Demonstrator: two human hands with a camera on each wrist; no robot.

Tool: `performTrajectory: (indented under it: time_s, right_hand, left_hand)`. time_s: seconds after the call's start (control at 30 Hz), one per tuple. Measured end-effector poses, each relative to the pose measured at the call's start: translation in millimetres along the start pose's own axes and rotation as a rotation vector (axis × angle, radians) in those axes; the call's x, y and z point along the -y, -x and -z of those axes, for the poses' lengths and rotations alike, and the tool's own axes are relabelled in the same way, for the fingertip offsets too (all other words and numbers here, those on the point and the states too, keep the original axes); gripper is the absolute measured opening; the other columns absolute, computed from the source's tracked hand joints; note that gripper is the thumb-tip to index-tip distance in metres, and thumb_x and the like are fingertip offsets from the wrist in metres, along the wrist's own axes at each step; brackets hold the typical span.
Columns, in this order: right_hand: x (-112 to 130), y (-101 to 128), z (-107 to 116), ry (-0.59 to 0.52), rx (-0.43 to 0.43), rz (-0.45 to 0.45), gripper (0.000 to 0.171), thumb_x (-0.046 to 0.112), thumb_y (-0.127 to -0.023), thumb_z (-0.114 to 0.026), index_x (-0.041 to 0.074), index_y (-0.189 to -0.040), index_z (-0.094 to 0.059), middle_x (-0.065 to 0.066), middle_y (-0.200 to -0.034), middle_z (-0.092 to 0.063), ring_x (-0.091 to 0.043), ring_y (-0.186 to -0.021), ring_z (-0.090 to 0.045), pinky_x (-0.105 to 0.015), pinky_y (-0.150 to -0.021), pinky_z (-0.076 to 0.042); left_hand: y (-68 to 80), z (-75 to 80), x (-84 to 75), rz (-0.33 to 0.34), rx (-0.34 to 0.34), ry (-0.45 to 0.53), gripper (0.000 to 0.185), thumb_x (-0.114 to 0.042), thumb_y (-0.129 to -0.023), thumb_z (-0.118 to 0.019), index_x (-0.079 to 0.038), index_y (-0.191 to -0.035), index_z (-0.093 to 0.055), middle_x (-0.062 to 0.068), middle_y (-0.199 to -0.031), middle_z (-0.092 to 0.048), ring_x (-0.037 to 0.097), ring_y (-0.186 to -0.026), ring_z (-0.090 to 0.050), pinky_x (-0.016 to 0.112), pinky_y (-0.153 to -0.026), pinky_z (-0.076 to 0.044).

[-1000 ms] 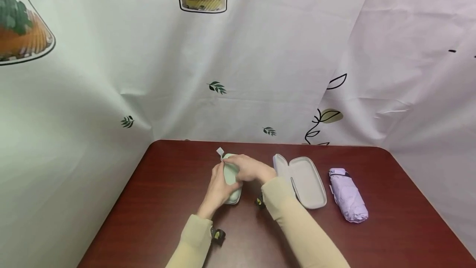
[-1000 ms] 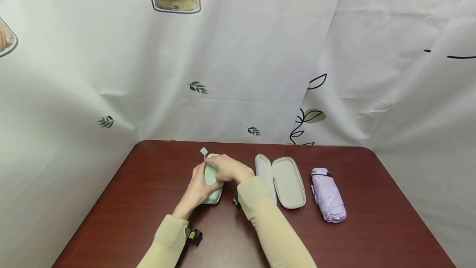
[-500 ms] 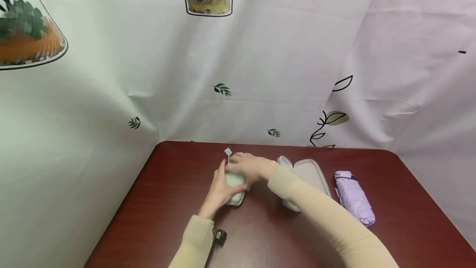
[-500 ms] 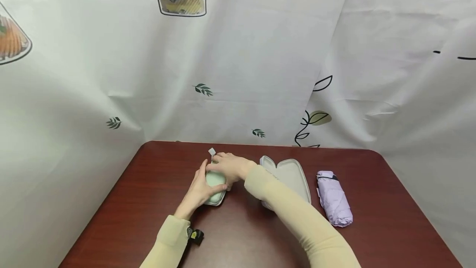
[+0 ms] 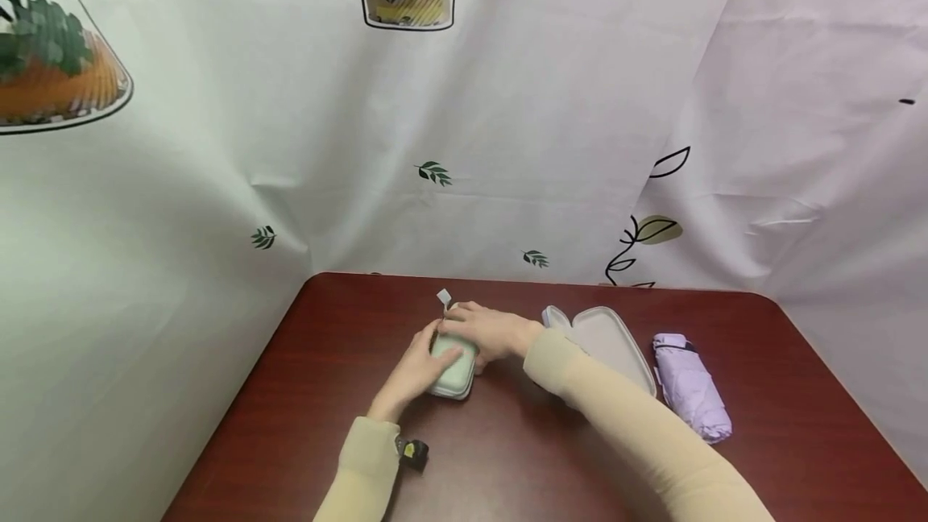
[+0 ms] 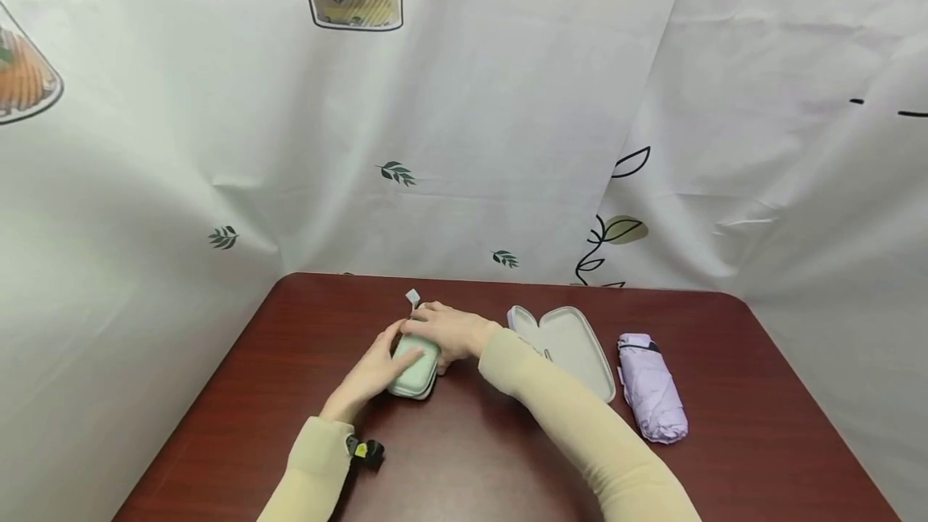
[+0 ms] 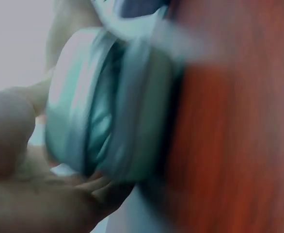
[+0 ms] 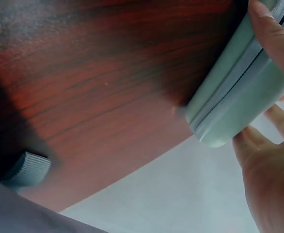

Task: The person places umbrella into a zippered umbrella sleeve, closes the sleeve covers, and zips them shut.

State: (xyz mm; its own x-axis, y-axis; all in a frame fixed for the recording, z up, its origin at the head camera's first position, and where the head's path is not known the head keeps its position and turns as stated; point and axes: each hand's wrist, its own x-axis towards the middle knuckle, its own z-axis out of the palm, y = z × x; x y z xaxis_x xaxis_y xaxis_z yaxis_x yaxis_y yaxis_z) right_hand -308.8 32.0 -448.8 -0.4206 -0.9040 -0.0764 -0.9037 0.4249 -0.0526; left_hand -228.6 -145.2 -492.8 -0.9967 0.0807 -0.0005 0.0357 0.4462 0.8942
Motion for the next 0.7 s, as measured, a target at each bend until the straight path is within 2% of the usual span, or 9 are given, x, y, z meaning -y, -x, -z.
performTrajectory:
  time_s: [0.07, 0.13, 0.2, 0.27, 0.37, 0.43, 0.53, 0.7]
  right_hand:
    - [-0.9, -0.1, -1.3, -0.006, 0.002, -0.005, 0.089, 0.029, -0.064, -0.091, 0.022, -0.139, -0.044, -0.006, -0.145, -0.042, -0.027, -0.137, -0.032, -0.039, -0.107, -0.034]
    - [-1.4, -0.3, -1.7, -0.01, 0.0, -0.008, 0.088, 0.03, -0.065, -0.091, 0.023, -0.139, -0.044, -0.005, -0.145, -0.042, -0.027, -0.137, -0.032, -0.039, -0.106, -0.035]
    - [-2.5, -0.7, -2.3, -0.014, -0.012, -0.004, 0.088, 0.03, -0.065, -0.091, 0.023, -0.139, -0.045, -0.005, -0.144, -0.043, -0.027, -0.136, -0.033, -0.039, -0.104, -0.036]
    - [-3.3, -0.3, -2.9, -0.018, -0.019, -0.006, 0.088, 0.03, -0.064, -0.091, 0.022, -0.139, -0.045, -0.005, -0.142, -0.044, -0.027, -0.135, -0.034, -0.039, -0.103, -0.037]
    - [-3.9, 1.0, -4.5, -0.033, -0.018, -0.019, 0.09, 0.029, -0.063, -0.092, 0.022, -0.14, -0.045, -0.004, -0.142, -0.044, -0.026, -0.134, -0.034, -0.038, -0.104, -0.036]
    - [-3.4, 1.7, -5.0, -0.047, -0.016, -0.02, 0.09, 0.028, -0.062, -0.092, 0.021, -0.14, -0.046, -0.004, -0.143, -0.043, -0.026, -0.134, -0.033, -0.038, -0.104, -0.036]
    - [-2.0, 1.9, -5.5, -0.065, -0.018, -0.021, 0.09, 0.028, -0.062, -0.092, 0.022, -0.139, -0.045, -0.004, -0.144, -0.043, -0.026, -0.135, -0.033, -0.038, -0.105, -0.035]
    - [-0.3, 1.8, -5.5, -0.059, -0.015, -0.034, 0.092, 0.028, -0.062, -0.093, 0.022, -0.14, -0.045, -0.004, -0.145, -0.042, -0.026, -0.136, -0.032, -0.038, -0.105, -0.035]
  left_hand:
    - [-1.5, 8.5, 1.9, 0.009, 0.019, 0.007, 0.056, -0.03, -0.1, -0.055, -0.003, -0.147, -0.039, 0.02, -0.141, -0.046, 0.031, -0.118, -0.05, 0.05, -0.096, -0.04]
    - [-4.8, 16.4, 2.6, -0.015, 0.029, -0.058, 0.043, -0.019, -0.103, -0.048, -0.001, -0.142, -0.045, 0.019, -0.137, -0.052, 0.032, -0.122, -0.051, 0.051, -0.099, -0.039]
    - [-10.4, 22.6, 1.7, -0.074, 0.048, -0.189, 0.037, -0.008, -0.102, -0.046, 0.001, -0.137, -0.051, 0.018, -0.133, -0.056, 0.032, -0.123, -0.052, 0.051, -0.1, -0.039]
    - [-18.5, 26.5, -0.2, -0.145, 0.079, -0.33, 0.033, -0.001, -0.099, -0.048, 0.001, -0.131, -0.057, 0.018, -0.126, -0.061, 0.033, -0.116, -0.057, 0.05, -0.095, -0.044]
    - [-31.7, 29.5, -2.4, -0.206, 0.137, -0.461, 0.026, 0.001, -0.096, -0.054, 0.001, -0.12, -0.063, 0.016, -0.113, -0.066, 0.03, -0.104, -0.062, 0.047, -0.088, -0.048]
    - [-38.9, 30.7, -2.4, -0.203, 0.164, -0.501, 0.022, 0.001, -0.094, -0.059, 0.001, -0.114, -0.065, 0.013, -0.106, -0.067, 0.028, -0.098, -0.063, 0.044, -0.084, -0.05]
    - [-46.2, 31.9, -0.8, -0.165, 0.184, -0.53, 0.016, 0.0, -0.092, -0.063, -0.002, -0.108, -0.067, 0.009, -0.098, -0.067, 0.022, -0.09, -0.062, 0.04, -0.08, -0.05]
    - [-53.2, 30.8, 4.5, -0.187, 0.183, -0.582, 0.01, 0.0, -0.09, -0.065, -0.005, -0.098, -0.067, 0.003, -0.088, -0.064, 0.017, -0.08, -0.057, 0.036, -0.073, -0.048]
